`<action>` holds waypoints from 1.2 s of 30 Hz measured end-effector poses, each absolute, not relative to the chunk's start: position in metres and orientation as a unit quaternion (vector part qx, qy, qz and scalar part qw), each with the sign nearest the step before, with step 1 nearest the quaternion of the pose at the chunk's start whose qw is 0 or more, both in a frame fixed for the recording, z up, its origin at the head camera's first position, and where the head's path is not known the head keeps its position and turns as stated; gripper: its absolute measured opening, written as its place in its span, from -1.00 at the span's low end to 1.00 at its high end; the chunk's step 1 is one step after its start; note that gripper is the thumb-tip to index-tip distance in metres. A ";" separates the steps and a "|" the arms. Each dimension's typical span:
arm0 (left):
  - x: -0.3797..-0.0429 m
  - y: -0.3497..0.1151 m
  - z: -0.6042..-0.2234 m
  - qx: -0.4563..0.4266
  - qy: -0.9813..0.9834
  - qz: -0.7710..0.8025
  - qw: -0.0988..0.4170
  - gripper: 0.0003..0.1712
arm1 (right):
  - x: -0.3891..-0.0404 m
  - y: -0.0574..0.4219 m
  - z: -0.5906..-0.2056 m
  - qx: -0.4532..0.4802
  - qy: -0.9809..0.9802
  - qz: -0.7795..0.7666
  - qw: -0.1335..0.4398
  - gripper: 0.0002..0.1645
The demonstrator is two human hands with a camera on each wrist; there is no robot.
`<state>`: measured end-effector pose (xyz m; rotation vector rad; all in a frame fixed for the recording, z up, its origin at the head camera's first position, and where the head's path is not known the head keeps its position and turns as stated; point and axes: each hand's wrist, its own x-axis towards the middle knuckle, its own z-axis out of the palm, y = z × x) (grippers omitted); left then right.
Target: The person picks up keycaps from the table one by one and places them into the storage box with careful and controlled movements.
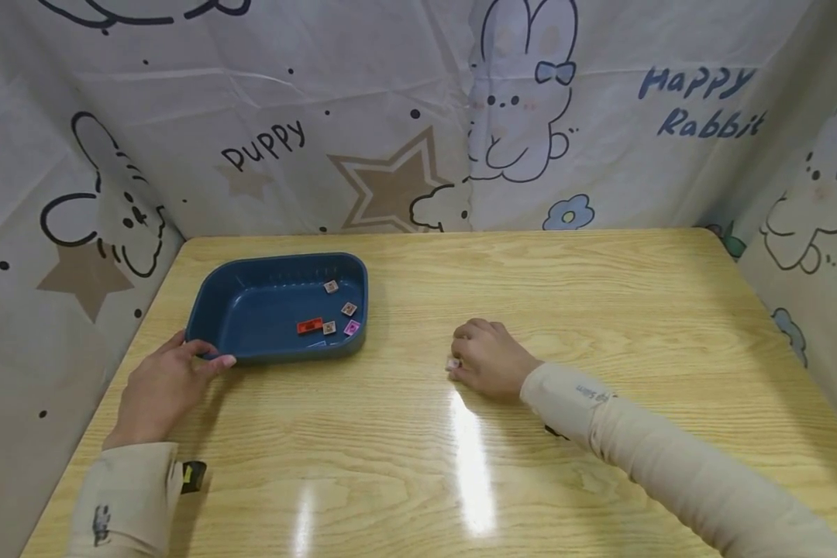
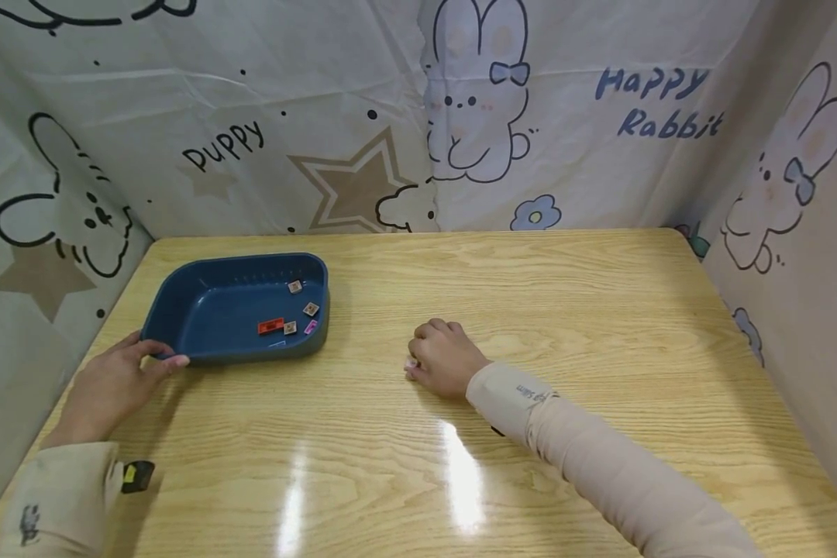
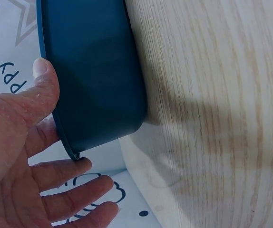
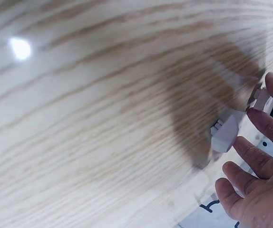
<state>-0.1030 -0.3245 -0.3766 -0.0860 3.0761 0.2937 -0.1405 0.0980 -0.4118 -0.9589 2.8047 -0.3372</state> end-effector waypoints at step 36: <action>-0.102 -0.328 -0.375 -0.012 0.995 0.102 0.019 -0.31 | -0.198 0.013 -0.339 -0.350 0.934 -0.069 0.026 -0.77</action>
